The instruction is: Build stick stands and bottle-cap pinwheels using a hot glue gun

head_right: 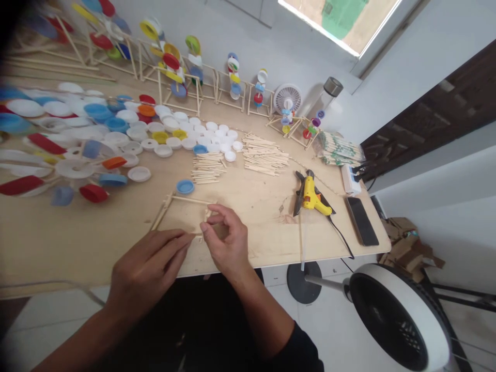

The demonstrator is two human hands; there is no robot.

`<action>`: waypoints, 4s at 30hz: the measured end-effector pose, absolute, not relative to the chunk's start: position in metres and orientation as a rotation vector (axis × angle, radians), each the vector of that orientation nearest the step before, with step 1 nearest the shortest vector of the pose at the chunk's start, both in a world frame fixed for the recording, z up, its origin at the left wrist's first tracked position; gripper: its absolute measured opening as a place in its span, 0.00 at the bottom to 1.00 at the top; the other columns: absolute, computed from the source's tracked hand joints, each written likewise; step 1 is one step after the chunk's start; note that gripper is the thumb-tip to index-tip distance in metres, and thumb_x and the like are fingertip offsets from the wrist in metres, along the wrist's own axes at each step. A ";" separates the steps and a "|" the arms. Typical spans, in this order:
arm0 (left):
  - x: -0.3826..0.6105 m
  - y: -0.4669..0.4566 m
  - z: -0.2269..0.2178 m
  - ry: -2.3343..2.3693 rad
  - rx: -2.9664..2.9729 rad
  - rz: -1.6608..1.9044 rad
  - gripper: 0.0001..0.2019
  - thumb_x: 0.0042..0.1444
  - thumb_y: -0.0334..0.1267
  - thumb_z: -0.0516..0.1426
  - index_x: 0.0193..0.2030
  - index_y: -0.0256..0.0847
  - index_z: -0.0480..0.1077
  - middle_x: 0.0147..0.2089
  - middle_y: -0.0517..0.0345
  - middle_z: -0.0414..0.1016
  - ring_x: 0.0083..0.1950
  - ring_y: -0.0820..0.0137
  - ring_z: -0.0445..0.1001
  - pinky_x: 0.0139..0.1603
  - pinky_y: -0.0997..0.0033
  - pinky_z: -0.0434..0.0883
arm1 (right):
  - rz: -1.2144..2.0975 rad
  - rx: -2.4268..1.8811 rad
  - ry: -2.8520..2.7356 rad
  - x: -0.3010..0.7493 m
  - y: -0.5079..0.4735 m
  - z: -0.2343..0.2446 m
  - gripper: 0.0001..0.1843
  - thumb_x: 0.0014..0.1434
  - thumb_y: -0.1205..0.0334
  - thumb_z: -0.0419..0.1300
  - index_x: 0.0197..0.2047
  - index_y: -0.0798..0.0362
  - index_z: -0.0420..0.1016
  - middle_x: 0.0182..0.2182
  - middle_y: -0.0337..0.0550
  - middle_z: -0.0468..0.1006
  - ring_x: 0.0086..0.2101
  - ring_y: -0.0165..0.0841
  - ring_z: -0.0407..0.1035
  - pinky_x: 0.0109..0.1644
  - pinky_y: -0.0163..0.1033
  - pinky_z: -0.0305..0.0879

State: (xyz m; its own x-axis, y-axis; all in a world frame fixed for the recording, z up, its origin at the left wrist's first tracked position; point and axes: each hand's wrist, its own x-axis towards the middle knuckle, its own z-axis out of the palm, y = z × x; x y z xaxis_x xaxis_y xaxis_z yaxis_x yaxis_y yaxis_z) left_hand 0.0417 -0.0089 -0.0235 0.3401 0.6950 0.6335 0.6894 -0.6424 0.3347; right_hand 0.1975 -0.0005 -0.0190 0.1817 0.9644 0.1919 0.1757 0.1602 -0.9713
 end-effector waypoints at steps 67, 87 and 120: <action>0.031 0.076 0.058 1.352 1.969 0.716 0.16 0.51 0.55 0.57 0.36 0.48 0.78 0.40 0.59 0.83 0.43 0.63 0.79 0.44 0.66 0.73 | 0.937 -1.222 -1.435 0.221 0.014 -0.014 0.17 0.60 0.61 0.63 0.53 0.45 0.75 0.32 0.37 0.79 0.35 0.33 0.74 0.44 0.41 0.70; 0.053 0.086 0.064 1.151 2.121 0.504 0.14 0.51 0.50 0.54 0.30 0.49 0.79 0.31 0.61 0.81 0.31 0.67 0.75 0.36 0.69 0.68 | 0.914 -1.238 -1.369 0.216 0.012 -0.012 0.17 0.59 0.60 0.63 0.53 0.44 0.74 0.32 0.36 0.79 0.33 0.32 0.75 0.43 0.40 0.72; 0.058 0.089 0.068 1.109 2.102 0.469 0.12 0.51 0.49 0.55 0.28 0.48 0.76 0.31 0.62 0.82 0.35 0.67 0.78 0.39 0.67 0.69 | -0.392 -2.150 -1.978 0.441 0.014 0.001 0.26 0.53 0.68 0.57 0.57 0.57 0.73 0.54 0.58 0.74 0.50 0.50 0.66 0.51 0.53 0.65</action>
